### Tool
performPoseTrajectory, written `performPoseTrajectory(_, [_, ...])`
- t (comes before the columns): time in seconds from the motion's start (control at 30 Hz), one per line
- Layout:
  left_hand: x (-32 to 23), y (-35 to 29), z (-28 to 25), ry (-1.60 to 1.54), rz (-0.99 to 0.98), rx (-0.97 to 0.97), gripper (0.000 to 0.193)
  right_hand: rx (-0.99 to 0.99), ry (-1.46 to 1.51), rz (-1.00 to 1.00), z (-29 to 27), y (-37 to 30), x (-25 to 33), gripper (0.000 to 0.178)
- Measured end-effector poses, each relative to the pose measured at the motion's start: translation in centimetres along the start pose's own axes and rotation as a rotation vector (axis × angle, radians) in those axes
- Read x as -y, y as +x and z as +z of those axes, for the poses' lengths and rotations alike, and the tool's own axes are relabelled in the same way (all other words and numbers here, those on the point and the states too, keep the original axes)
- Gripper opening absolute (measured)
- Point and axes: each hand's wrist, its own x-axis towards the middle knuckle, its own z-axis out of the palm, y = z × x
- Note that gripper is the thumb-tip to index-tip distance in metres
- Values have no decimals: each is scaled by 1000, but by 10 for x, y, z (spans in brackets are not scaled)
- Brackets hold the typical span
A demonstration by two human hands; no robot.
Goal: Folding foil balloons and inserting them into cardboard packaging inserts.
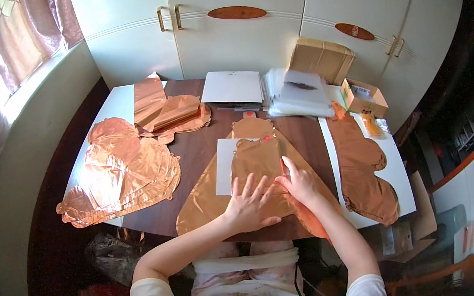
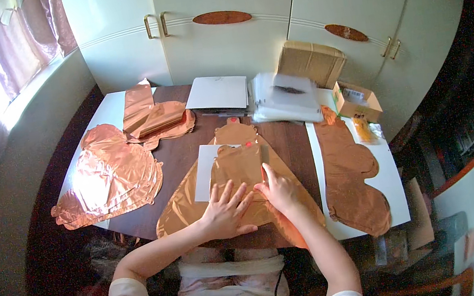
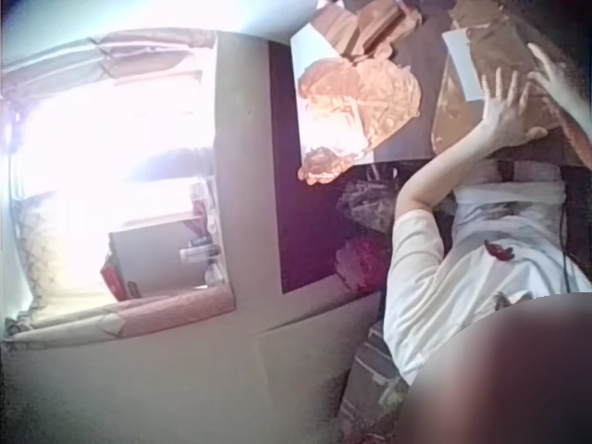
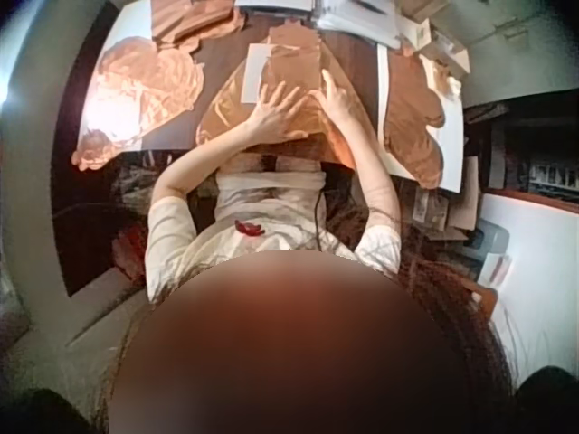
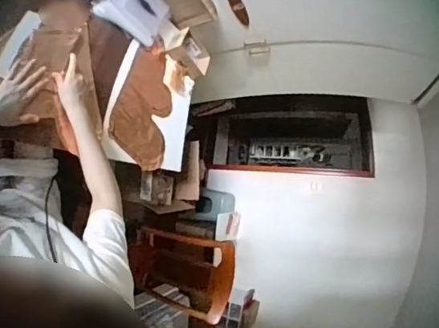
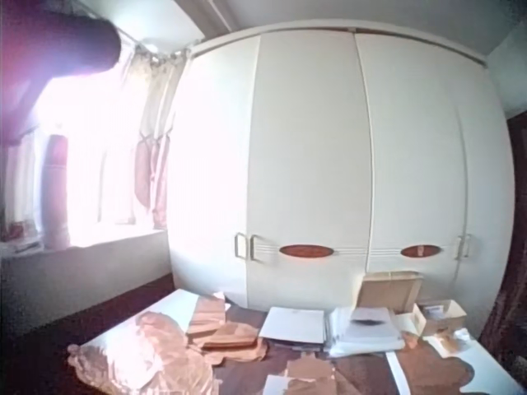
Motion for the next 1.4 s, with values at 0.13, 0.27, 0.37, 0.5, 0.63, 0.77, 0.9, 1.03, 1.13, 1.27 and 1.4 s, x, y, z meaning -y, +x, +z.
performPoseTrajectory(0.13, [4,-3,7,1,-54,20,91,36,49,18,4,2,-2,68])
performPoseTrajectory(0.27, [3,-3,6,-12,-42,16,93,30,74,-28,-8,-4,4,75])
performPoseTrajectory(0.37, [2,-2,0,41,-89,187,94,114,-83,-59,-22,-8,12,80])
performPoseTrajectory(0.5, [7,-4,6,3,-53,68,92,87,-17,-26,-18,-13,4,80])
performPoseTrajectory(0.63, [9,-4,4,-3,-43,57,90,49,21,-4,-9,-10,0,70])
performPoseTrajectory(0.77, [10,-5,5,2,-44,71,89,51,-7,47,-10,8,8,63])
performPoseTrajectory(0.9, [8,-5,3,2,-54,97,90,-29,5,46,-2,30,-5,63])
performPoseTrajectory(1.03, [7,-5,2,4,-67,115,90,38,286,200,5,65,-9,68])
performPoseTrajectory(1.13, [7,-6,2,-7,-50,74,88,42,433,288,22,87,-24,65])
performPoseTrajectory(1.27, [9,-9,4,-8,-61,63,88,248,690,470,10,109,-19,61])
performPoseTrajectory(1.4, [8,-6,2,-13,-62,70,90,392,848,557,-3,113,-20,50])
